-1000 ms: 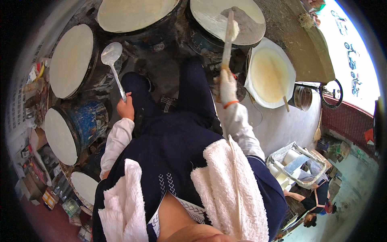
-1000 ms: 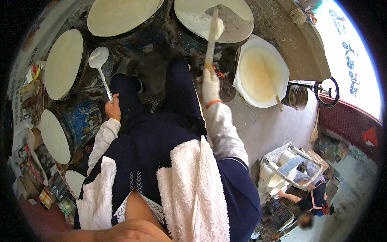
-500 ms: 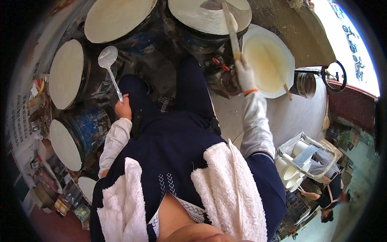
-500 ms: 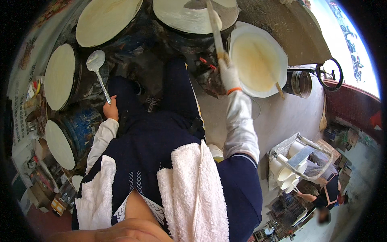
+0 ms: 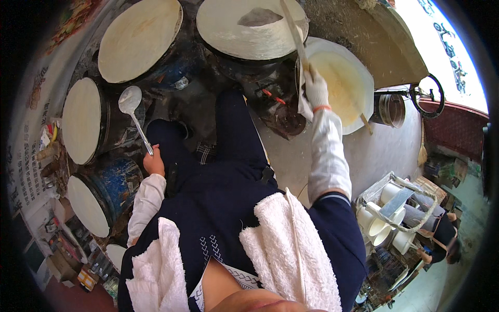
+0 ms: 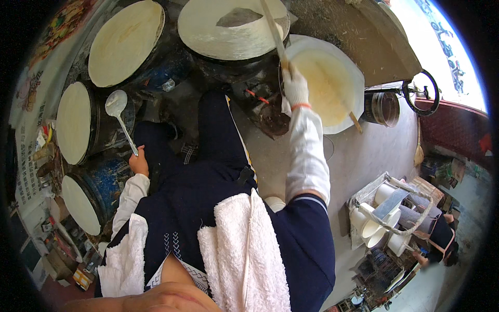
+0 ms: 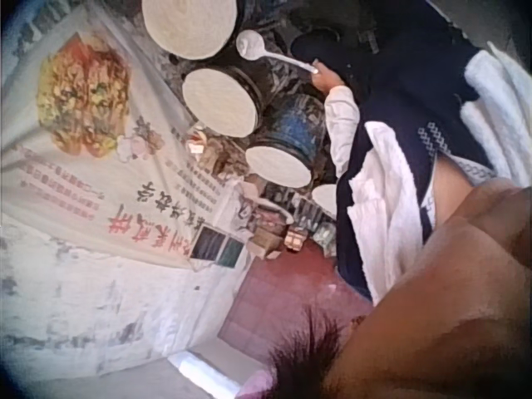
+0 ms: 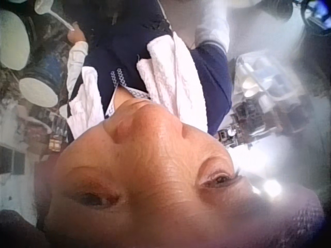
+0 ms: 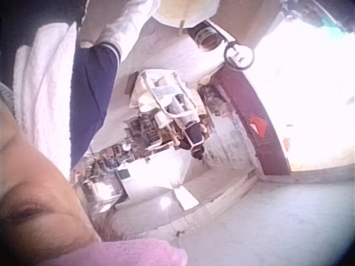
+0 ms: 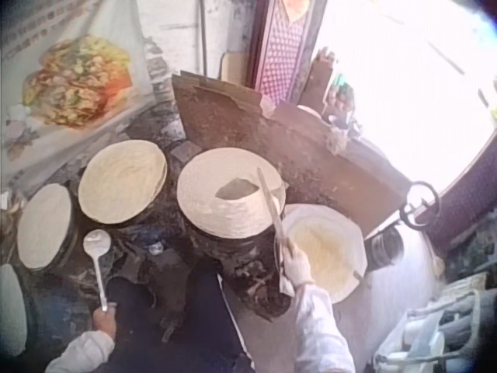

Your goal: The person scoops batter from a large metal bowl using a ladle and pours it onto several round, heated griddles. They use a wooden spreader to evenly distribute the batter into thin, circular crepes. The person repeatedly flips the crepes to cook both sides and removes finished ones to stack them on a nearby surface.

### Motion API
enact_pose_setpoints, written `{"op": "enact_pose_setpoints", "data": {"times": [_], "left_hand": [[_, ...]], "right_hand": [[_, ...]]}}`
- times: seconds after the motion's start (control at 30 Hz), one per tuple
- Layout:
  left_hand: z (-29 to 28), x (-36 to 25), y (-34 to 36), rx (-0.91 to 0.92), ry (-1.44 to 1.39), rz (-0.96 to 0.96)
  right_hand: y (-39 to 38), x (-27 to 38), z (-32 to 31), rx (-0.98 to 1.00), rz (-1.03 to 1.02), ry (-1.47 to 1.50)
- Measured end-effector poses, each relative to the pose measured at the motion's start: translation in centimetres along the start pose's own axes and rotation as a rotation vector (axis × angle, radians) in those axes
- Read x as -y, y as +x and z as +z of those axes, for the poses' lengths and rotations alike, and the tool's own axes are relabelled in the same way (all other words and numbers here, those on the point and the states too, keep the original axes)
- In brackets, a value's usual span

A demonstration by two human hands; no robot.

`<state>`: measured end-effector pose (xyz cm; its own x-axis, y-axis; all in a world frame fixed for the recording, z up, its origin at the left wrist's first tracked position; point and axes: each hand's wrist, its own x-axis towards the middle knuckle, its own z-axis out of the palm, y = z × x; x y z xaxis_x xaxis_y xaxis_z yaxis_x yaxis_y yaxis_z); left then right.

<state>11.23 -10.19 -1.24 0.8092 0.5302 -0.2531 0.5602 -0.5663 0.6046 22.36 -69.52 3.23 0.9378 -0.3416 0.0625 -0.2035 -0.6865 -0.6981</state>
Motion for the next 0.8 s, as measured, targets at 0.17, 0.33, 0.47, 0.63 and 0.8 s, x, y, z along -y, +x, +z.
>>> {"op": "enact_pose_setpoints", "data": {"times": [0.17, 0.33, 0.47, 0.63, 0.8], "left_hand": [[0.8, 0.1, 0.5, -0.028, -0.029, 0.063], [1.1, 1.8, 0.5, -0.019, -0.058, -0.001], [0.6, 0.4, 0.3, 0.003, -0.010, -0.014], [0.8, 0.8, 0.6, -0.018, -0.022, 0.018], [0.6, 0.7, 0.6, -0.007, 0.015, -0.023]], "right_hand": [[3.3, 4.9, 1.3, -0.059, 0.092, -0.286], [1.0, 4.8, 3.2, -0.030, 0.239, -0.267], [6.9, 3.8, 2.9, -0.133, 0.236, -0.145], [10.3, 5.3, 3.6, -0.153, 0.263, 0.021], [3.4, 10.8, 6.3, 0.023, 0.260, -0.018]]}}
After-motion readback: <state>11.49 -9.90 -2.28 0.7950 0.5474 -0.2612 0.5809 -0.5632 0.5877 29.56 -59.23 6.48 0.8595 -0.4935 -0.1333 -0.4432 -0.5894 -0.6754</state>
